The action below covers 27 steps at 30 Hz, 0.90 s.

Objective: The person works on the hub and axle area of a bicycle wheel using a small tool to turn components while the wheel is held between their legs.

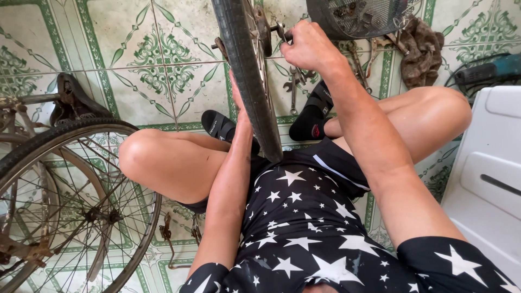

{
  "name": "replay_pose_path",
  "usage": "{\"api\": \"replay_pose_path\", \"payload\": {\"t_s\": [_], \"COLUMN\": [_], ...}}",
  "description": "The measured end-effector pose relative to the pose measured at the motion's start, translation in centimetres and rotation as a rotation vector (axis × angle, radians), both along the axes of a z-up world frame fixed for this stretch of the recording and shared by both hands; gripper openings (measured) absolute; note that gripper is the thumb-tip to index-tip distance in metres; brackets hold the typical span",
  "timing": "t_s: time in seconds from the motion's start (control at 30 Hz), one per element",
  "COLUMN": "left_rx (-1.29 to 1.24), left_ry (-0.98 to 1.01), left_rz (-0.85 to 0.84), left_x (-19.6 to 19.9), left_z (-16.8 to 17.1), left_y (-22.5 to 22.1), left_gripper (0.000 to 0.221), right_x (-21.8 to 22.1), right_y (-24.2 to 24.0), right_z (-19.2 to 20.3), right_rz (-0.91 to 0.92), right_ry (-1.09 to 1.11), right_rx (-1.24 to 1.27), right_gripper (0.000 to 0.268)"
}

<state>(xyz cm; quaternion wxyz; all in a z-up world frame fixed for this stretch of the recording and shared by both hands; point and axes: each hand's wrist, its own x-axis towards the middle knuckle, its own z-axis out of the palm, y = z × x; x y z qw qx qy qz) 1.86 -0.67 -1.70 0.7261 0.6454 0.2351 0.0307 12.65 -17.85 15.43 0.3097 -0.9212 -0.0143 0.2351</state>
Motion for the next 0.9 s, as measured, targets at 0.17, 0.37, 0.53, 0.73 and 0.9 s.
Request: {"api": "replay_pose_path", "payload": {"t_s": [0.17,0.37,0.53,0.73,0.9], "left_rx": [-0.177,-0.275,-0.222,-0.066,0.102], "left_ry": [-0.015,0.15,0.158,0.119,0.056], "left_rz": [0.02,-0.097,-0.102,-0.088,-0.101], "left_x": [-0.2,-1.4,-2.1,-2.4,-2.4], "left_z": [0.3,0.2,0.5,2.4,4.2], "left_y": [-0.1,0.9,1.2,1.5,2.0], "left_gripper": [0.026,0.026,0.026,0.026,0.026], "right_x": [-0.3,-2.8,-1.8,0.4,0.8], "right_y": [-0.4,0.6,0.0,-0.8,-1.9], "right_z": [-2.9,-8.4,-11.0,-10.2,-11.2], "right_rz": [0.042,0.03,0.102,0.147,0.143], "right_ry": [-0.122,-0.654,-0.469,-0.803,-0.741], "right_rx": [-0.02,0.126,0.036,0.249,0.142], "right_gripper": [0.027,0.015,0.011,0.044,0.041]}}
